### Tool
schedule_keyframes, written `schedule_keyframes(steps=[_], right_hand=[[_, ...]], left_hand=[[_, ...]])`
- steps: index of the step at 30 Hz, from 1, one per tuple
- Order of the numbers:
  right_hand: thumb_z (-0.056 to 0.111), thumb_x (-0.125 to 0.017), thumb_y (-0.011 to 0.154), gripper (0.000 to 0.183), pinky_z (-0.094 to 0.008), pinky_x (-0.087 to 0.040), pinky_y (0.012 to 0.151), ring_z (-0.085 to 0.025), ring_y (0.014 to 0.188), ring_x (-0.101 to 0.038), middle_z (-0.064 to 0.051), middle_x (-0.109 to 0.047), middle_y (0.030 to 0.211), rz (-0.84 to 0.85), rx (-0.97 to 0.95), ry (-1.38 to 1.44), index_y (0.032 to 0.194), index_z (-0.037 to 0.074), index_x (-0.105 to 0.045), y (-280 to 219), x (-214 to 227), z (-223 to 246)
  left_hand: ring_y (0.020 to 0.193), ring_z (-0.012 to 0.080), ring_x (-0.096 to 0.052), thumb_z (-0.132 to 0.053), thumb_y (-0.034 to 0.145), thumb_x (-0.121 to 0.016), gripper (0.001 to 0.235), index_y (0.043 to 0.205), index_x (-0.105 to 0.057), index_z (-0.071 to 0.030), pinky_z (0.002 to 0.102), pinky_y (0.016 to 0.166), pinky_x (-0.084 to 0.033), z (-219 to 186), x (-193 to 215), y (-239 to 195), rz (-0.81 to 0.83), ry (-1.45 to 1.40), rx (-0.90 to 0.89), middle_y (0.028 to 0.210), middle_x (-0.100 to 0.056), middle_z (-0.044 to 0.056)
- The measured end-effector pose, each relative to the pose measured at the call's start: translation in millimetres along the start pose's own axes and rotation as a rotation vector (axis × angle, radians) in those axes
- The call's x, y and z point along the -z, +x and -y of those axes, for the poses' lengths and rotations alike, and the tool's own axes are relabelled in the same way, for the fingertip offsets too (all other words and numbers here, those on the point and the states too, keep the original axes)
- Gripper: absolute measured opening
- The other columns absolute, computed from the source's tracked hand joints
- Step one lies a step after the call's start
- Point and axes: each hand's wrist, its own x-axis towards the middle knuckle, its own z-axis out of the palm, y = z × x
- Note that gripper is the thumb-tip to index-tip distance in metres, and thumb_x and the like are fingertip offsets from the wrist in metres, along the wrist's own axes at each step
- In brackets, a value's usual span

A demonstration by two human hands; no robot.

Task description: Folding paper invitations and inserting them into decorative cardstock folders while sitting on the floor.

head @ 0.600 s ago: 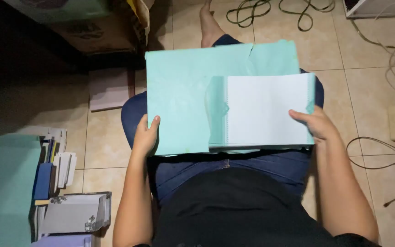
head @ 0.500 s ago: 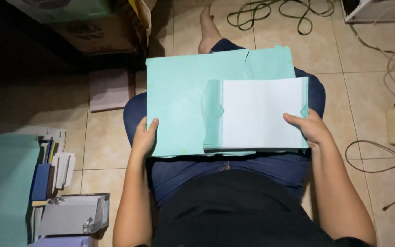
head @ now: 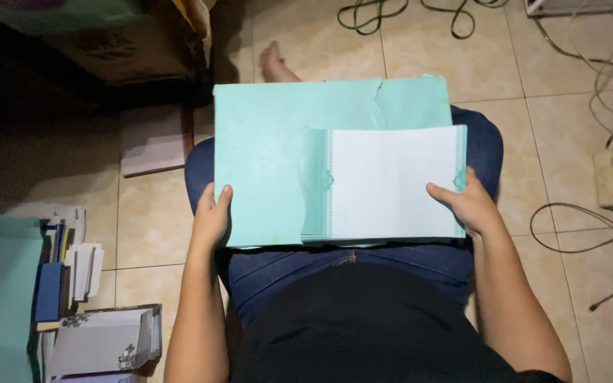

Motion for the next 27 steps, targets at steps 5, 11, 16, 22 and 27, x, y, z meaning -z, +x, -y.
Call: schedule_keyframes(steps=[5, 11, 16, 22, 27], right_hand=[[0.036, -0.083, 0.080, 0.077, -0.057, -0.012, 0.125, -0.049, 0.151, -0.013, -0.025, -0.016, 0.167, 0.003, 0.134, -0.320, 0.139, -0.006, -0.057, 2, 15, 16], [0.031, -0.087, 0.082, 0.051, -0.050, -0.042, 0.101, -0.039, 0.123, -0.052, -0.017, -0.056, 0.128, -0.067, 0.286, -0.325, 0.120, 0.001, -0.070, -3, 14, 3], [0.029, -0.090, 0.082, 0.039, -0.045, -0.052, 0.082, -0.025, 0.093, -0.068, -0.015, -0.074, 0.098, -0.030, 0.201, -0.178, 0.109, 0.005, -0.074, -22, 27, 5], [0.003, -0.075, 0.087, 0.038, -0.031, -0.052, 0.076, -0.025, 0.085, -0.063, -0.020, -0.067, 0.109, -0.018, 0.376, 0.109, 0.119, -0.011, -0.060, -53, 49, -12], [-0.006, -0.073, 0.081, 0.059, -0.032, -0.052, 0.095, -0.025, 0.105, -0.062, -0.016, -0.061, 0.125, -0.041, 0.647, 0.211, 0.135, -0.005, -0.047, -71, 63, -31]], left_hand=[[0.132, 0.0391, -0.051, -0.037, 0.108, -0.053, 0.047, 0.135, -0.054, 0.002, 0.055, 0.111, -0.036, -4, -12, -15, -0.071, 0.075, 0.030, 0.131, -0.059, 0.027], [0.118, 0.0456, -0.054, -0.015, 0.099, -0.061, 0.037, 0.131, -0.050, 0.001, 0.053, 0.102, -0.042, -42, -27, -53, -0.446, 0.475, -0.372, 0.123, -0.055, 0.024], [0.088, 0.0494, -0.063, -0.028, 0.085, -0.071, 0.025, 0.099, -0.064, -0.008, 0.053, 0.079, -0.050, -117, -36, -133, 0.186, 0.289, -0.558, 0.083, -0.064, 0.021], [0.064, 0.0292, -0.063, -0.011, 0.083, -0.071, 0.012, 0.076, -0.062, -0.007, 0.038, 0.059, -0.048, -119, -47, -139, 0.642, 0.404, -0.944, 0.073, -0.065, 0.007], [0.068, 0.0232, -0.046, -0.015, 0.092, -0.074, 0.025, 0.075, -0.056, -0.009, 0.034, 0.064, -0.042, -129, -64, -124, -0.126, 0.538, -1.295, 0.077, -0.048, 0.005]])
